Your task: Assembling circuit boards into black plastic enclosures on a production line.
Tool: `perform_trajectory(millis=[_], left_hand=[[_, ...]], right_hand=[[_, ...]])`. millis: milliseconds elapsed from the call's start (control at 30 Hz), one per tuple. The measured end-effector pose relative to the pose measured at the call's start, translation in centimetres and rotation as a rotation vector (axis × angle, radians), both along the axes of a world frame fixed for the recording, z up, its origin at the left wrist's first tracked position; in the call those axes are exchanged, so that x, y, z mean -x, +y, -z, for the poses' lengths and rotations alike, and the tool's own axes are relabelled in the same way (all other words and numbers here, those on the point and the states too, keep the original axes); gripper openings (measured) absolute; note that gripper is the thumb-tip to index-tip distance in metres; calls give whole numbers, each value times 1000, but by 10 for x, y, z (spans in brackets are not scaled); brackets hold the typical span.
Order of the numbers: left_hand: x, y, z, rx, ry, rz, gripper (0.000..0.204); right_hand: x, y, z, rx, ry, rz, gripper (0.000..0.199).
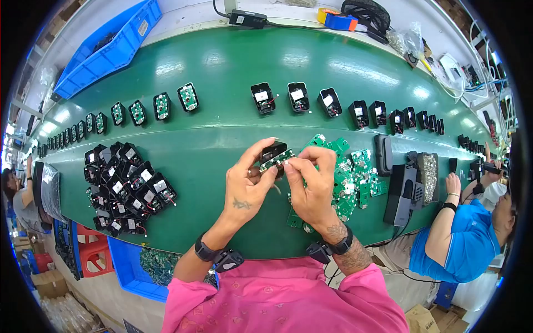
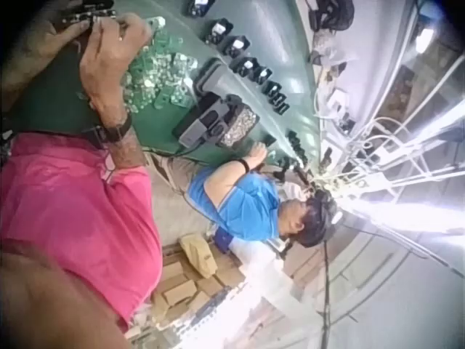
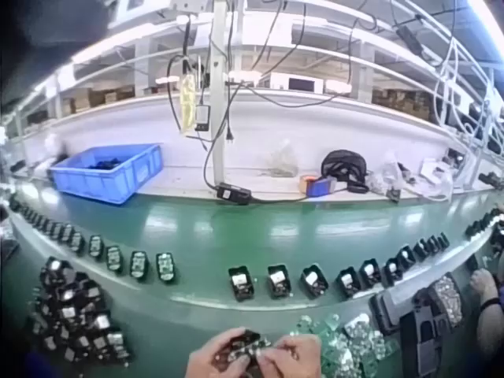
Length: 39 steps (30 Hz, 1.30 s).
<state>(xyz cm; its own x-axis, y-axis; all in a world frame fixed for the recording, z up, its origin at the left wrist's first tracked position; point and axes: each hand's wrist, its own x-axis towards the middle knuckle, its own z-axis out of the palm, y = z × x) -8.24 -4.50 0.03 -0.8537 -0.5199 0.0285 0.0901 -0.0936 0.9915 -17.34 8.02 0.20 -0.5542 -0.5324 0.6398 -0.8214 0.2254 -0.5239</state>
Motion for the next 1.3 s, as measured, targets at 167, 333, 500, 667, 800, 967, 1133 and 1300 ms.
perform_trajectory(millis=[167, 333, 500, 667, 800, 967, 1133, 1300], left_hand=[[-1, -6, 3, 186, 31, -33, 48], [-2, -9, -4, 368, 33, 3, 51], [-2, -17, -4, 534, 35, 80, 54], [-4, -17, -1, 574, 45, 86, 54], [-3, -13, 1, 586, 46, 54, 55], [-2, -9, 3, 671, 61, 2, 54], [-3, -8, 2, 489, 38, 29, 52], [-3, -7, 3, 710, 36, -8, 54]], right_hand=[[2, 0, 3, -3, -221, -176, 5], [10, 4, 2, -61, -295, -268, 5], [12, 5, 3, -93, -309, -284, 7], [12, 6, 3, -118, -398, -309, 7], [13, 5, 2, -114, -395, -308, 7], [12, 5, 2, -143, -477, -275, 7], [7, 4, 3, -96, -414, -249, 7], [8, 2, 7, -123, -260, -244, 7]])
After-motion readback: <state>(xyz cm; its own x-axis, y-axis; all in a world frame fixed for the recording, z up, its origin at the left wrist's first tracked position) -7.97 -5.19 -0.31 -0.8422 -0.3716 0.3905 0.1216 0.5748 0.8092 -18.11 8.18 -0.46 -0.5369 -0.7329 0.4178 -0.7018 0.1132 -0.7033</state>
